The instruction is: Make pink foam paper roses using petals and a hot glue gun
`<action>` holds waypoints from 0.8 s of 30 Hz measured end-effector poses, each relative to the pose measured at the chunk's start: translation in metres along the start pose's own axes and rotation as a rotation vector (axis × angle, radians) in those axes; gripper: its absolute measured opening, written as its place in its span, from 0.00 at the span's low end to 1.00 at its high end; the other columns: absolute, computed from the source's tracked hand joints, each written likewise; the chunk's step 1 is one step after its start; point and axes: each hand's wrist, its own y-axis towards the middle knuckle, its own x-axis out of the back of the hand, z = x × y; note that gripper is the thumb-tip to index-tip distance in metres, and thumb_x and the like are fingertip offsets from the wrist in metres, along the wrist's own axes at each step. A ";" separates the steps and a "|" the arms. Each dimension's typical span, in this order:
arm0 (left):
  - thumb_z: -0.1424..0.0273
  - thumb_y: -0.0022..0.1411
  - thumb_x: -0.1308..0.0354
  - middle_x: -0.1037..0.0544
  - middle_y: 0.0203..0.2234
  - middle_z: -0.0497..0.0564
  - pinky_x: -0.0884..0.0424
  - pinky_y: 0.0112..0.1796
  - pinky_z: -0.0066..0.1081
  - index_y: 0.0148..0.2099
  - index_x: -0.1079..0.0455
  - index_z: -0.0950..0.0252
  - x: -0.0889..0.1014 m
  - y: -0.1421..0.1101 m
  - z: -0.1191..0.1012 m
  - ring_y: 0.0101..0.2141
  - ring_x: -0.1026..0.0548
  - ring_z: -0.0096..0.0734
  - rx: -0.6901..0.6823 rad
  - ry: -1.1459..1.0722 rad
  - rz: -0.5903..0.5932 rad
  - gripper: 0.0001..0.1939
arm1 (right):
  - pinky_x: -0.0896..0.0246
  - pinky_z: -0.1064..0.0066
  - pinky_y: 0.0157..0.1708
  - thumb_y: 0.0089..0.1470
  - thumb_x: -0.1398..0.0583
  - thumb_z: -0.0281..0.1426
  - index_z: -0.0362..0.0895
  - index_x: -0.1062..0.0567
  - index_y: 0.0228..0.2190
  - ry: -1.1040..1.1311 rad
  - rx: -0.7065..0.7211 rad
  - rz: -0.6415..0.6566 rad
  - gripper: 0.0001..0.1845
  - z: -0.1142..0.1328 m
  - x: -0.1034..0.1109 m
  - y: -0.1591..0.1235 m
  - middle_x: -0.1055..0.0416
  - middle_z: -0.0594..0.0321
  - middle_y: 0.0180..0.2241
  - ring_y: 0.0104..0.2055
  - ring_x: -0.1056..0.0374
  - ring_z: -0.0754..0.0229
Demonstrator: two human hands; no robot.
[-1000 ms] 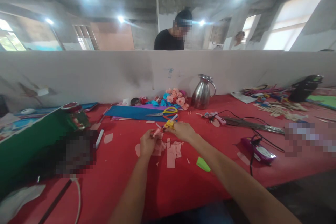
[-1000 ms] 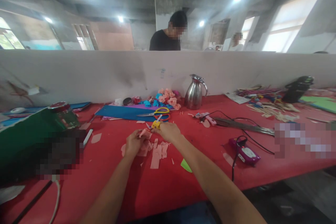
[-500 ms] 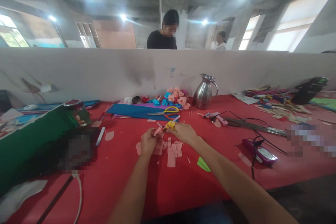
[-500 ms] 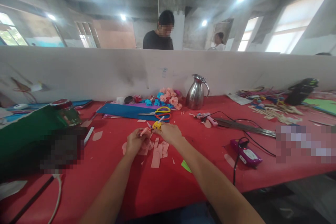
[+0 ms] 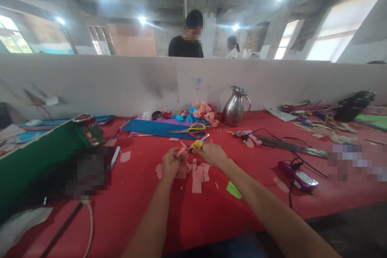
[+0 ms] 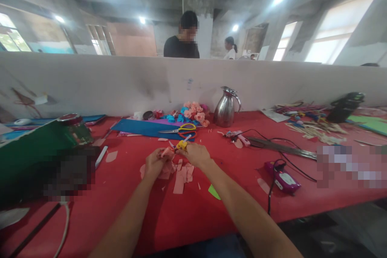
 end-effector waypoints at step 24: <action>0.73 0.36 0.36 0.28 0.22 0.45 0.36 0.25 0.25 0.37 0.31 0.65 -0.007 -0.028 -0.077 0.23 0.30 0.26 0.059 -0.371 0.307 0.21 | 0.44 0.68 0.45 0.46 0.42 0.33 0.47 0.35 0.52 0.444 0.345 0.137 0.29 -0.013 0.027 0.000 0.33 0.59 0.50 0.49 0.38 0.55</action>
